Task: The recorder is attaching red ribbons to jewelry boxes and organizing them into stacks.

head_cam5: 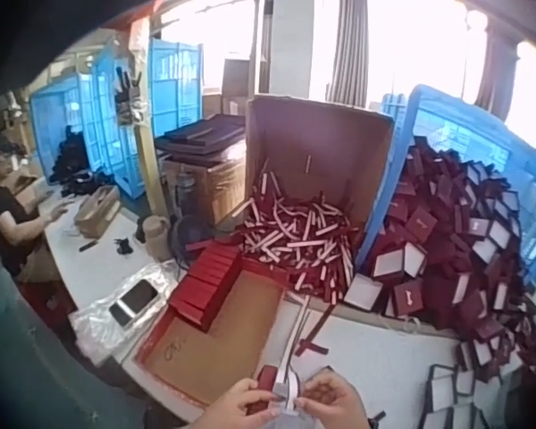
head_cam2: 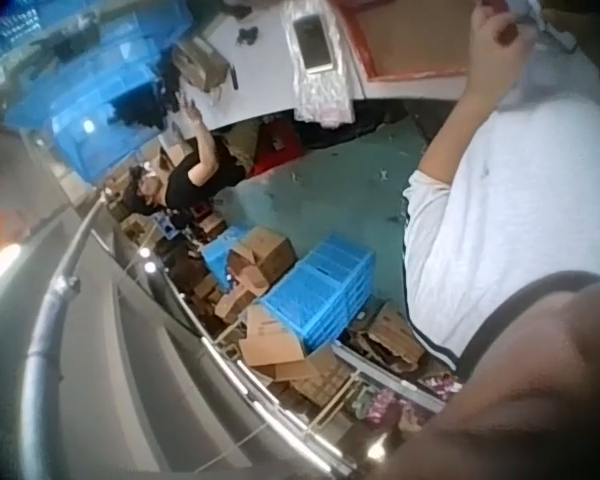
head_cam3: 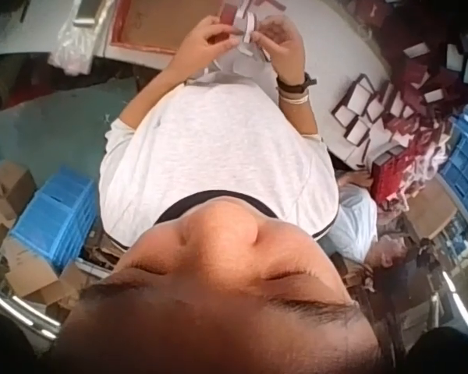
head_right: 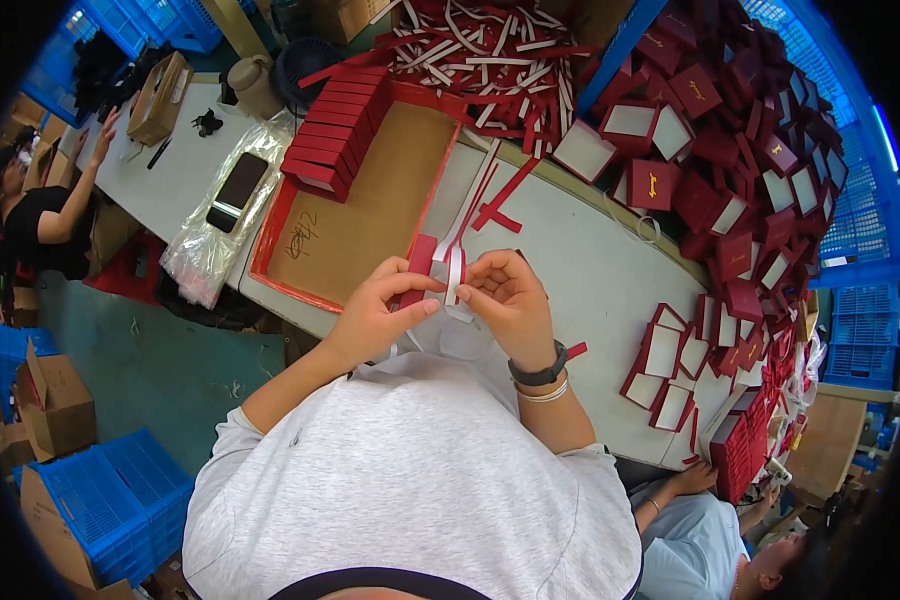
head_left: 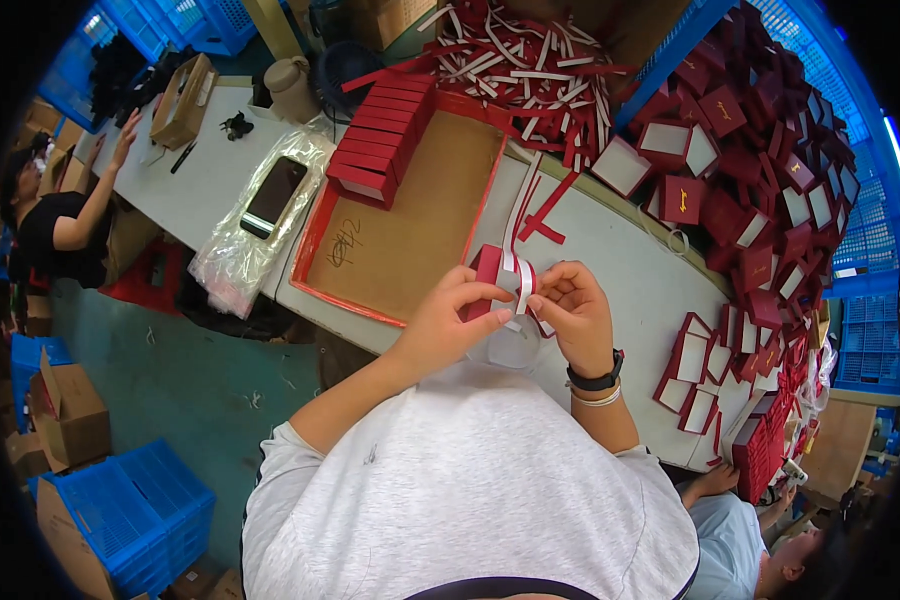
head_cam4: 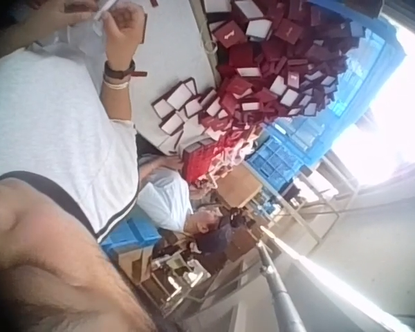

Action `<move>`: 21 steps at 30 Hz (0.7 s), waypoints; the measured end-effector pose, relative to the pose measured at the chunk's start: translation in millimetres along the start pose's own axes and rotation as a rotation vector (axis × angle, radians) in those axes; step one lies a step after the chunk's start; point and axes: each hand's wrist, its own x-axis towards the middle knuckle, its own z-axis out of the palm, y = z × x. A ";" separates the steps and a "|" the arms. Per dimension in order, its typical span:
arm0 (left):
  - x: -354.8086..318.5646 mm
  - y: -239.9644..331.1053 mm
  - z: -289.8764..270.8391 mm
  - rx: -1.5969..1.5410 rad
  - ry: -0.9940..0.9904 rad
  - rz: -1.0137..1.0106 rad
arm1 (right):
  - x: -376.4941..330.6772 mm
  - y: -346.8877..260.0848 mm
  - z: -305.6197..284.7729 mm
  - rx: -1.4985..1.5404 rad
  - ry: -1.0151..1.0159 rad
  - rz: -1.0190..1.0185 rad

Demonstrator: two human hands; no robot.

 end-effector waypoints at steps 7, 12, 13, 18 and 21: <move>-6.6 -3.7 1.1 -0.102 0.077 0.042 | -6.6 9.1 22.5 -0.021 0.100 -0.075; -11.6 6.0 -12.6 0.019 0.186 0.114 | -4.7 -6.4 32.7 -0.762 0.054 -0.384; -14.3 13.3 -18.8 0.019 0.190 0.111 | 0.5 -19.8 34.2 -0.994 0.083 -0.662; -26.1 39.2 -41.2 0.311 0.099 0.212 | 7.8 -44.9 43.7 -1.090 -0.486 -0.605; -33.2 47.5 -47.5 0.221 0.163 0.188 | 5.4 -46.9 53.7 -0.889 -0.494 -0.282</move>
